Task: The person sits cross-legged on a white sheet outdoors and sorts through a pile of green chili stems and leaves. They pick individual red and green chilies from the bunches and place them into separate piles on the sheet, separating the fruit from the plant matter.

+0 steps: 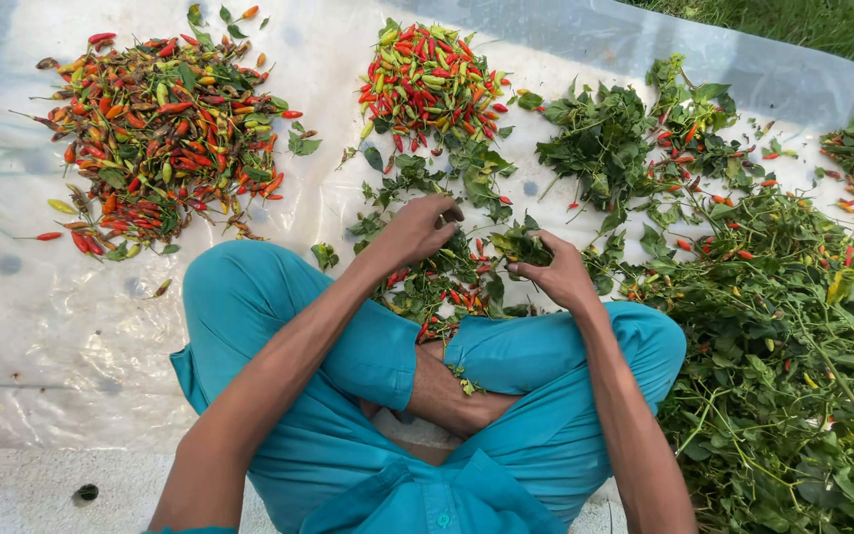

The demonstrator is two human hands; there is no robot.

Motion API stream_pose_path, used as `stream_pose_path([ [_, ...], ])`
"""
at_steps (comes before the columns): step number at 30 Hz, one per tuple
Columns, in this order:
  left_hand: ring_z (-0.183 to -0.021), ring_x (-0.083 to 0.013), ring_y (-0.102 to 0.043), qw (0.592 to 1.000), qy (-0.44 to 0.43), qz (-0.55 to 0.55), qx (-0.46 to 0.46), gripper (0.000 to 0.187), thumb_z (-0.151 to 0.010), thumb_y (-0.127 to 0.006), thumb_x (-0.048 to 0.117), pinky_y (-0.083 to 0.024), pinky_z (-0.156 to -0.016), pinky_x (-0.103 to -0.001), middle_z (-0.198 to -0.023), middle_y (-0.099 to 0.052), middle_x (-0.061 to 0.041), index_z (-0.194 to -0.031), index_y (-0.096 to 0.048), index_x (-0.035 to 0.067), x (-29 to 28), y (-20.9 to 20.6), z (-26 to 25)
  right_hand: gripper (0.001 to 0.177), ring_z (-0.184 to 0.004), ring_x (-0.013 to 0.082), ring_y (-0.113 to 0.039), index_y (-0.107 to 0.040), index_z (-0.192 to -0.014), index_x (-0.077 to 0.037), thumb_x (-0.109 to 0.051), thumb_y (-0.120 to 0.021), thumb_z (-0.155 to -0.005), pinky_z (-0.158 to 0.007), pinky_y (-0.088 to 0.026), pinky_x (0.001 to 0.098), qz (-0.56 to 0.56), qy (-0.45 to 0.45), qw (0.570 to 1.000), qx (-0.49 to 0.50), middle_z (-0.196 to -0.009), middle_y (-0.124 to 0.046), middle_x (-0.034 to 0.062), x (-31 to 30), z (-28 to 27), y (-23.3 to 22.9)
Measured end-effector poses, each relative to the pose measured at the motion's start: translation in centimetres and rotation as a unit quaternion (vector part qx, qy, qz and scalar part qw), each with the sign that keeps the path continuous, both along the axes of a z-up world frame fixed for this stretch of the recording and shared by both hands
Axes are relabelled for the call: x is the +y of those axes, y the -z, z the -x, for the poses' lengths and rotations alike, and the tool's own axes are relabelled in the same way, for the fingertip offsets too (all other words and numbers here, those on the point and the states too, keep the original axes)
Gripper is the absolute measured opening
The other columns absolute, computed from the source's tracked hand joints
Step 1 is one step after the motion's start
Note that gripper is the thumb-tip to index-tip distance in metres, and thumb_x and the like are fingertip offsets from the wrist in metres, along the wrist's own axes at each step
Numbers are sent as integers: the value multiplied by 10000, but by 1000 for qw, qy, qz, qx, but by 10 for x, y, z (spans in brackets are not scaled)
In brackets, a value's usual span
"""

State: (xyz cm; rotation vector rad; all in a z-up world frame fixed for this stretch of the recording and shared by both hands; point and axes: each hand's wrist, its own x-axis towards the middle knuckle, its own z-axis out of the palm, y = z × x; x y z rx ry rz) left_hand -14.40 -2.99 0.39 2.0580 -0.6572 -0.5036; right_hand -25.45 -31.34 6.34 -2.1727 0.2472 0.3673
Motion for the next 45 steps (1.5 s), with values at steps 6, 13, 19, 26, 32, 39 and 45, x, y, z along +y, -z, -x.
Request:
stream_pose_path([
  [6, -1391, -561, -648, 979, 87, 101, 156, 449, -1099, -515, 80, -500, -1174, -680, -1429, -714, -358, -1499, -639, -83, -19, 3, 22, 538, -1186, 183, -699, -780, -1283, -68, -117, -1042, -815, -1037, -616, 366, -175, 68, 981, -51, -1214, -817, 116, -26, -9, 49],
  [13, -960, -283, -799, 969, 99, 128, 185, 265, -1115, -617, 254, -594, -932, -465, -972, -836, -131, -1215, -774, 66, -24, 15, 20, 518, -1213, 203, -713, -783, -1293, -34, -128, -1028, -847, -1089, -587, 451, -209, 64, 974, -53, -1238, -813, 139, -18, -10, 53],
  [19, -826, -351, -742, 984, 139, 7, 112, 269, -1137, -533, 217, -564, -826, -494, -854, -756, -212, -1123, -694, 2, -35, 63, 22, 428, -1211, 208, -718, -818, -1229, -36, -169, -1020, -875, -1077, -585, 466, -201, 52, 977, -54, -1193, -834, 149, 18, -6, 26],
  [26, -740, -280, -727, 990, 127, -36, -44, 257, -1164, -499, 113, -595, -741, -411, -788, -649, -82, -979, -676, 94, -29, 67, 11, 338, -1086, 114, -694, -835, -1124, -50, -84, -1019, -842, -967, -635, 372, -237, 97, 962, -91, -1074, -827, 83, 23, -6, 34],
  [32, -829, -446, -727, 996, 50, 41, 66, 465, -1170, -400, 103, -535, -752, -598, -998, -730, -297, -1612, -460, -29, -19, 54, 9, 390, -1073, 120, -696, -824, -1182, -30, -83, -1020, -849, -943, -643, 362, -243, 140, 955, -98, -1105, -826, 116, 3, -8, 48],
  [39, -987, -535, -727, 993, 34, 51, 98, 301, -1188, -412, 162, -547, -836, -620, -1062, -729, -322, -1366, -607, 16, -11, 43, 9, 513, -1243, 227, -693, -785, -1303, -13, -178, -1023, -880, -1020, -617, 457, -169, 173, 966, -90, -1269, -790, 201, 5, -8, 56],
  [45, -1234, -562, -724, 994, 35, -11, 102, 370, -1182, -477, 184, -561, -1068, -688, -1304, -769, -294, -1487, -659, 82, -7, 4, 11, 541, -1110, 155, -697, -802, -1291, -34, -167, -1042, -825, -928, -619, 363, -163, 186, 965, -92, -1179, -813, 144, 3, -9, 59],
])
